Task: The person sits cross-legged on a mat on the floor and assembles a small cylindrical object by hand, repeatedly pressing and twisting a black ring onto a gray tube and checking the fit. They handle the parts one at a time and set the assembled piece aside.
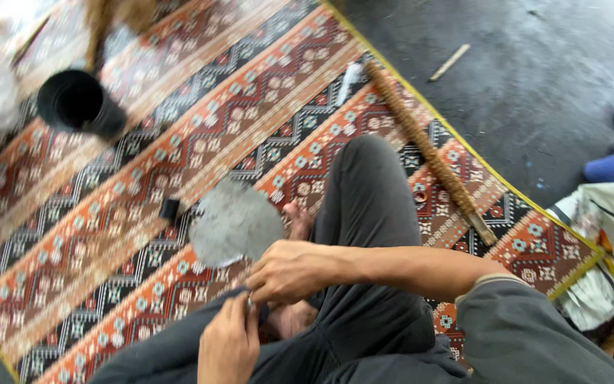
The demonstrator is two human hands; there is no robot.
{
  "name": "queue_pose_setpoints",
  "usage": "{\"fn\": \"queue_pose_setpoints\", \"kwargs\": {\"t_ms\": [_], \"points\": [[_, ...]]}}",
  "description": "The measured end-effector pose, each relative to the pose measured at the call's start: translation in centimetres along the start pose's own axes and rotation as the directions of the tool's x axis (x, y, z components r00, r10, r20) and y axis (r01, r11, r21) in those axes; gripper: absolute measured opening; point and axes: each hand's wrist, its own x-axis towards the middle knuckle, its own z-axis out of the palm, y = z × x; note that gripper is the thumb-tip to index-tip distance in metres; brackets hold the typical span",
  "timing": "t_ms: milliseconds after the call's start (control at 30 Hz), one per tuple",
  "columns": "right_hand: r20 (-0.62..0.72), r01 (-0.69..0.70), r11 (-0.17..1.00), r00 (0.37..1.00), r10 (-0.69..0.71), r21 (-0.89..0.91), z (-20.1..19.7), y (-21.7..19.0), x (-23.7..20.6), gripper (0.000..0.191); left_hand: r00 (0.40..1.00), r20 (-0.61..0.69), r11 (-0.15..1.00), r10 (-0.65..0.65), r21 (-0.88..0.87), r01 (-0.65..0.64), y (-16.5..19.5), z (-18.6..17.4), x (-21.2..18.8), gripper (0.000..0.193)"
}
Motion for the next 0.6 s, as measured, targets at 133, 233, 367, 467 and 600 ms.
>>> {"fn": "queue_pose_setpoints", "kwargs": {"t_ms": [133, 233, 367, 467, 600], "points": [[0.031, -0.083, 0.977, 0.996, 0.079, 0.194, 0.1, 0.2, 0.1, 0.016, 0.981, -0.006, 0.98, 0.192, -0.061, -0.192, -3.8, 3.3, -2.7, 0.026], [0.057, -0.169, 0.833, 0.985, 0.164, 0.526, 0.9, 0.6, -0.4, 0.019, 0.937, -0.175, 0.941, 0.301, -0.106, -0.322, -7.5, 5.9, -4.9, 0.03], [0.189, -0.287, 0.538, 0.954, 0.231, 0.793, 3.3, 0.4, -0.8, 0.024, 0.954, -0.189, 0.952, 0.232, -0.156, -0.263, -10.6, 8.1, -7.0, 0.028], [0.132, -0.284, 0.527, 0.942, 0.308, 0.801, 5.1, 0.4, -1.2, 0.029, 0.99, -0.128, 0.984, -0.053, -0.176, 0.029, -9.9, 7.9, -7.3, 0.028], [0.103, -0.331, 0.605, 0.92, 0.379, 0.724, 5.9, 0.9, -1.9, 0.031, 0.942, -0.305, 0.956, -0.137, -0.289, 0.045, -6.0, 7.1, -6.4, 0.038]]}}
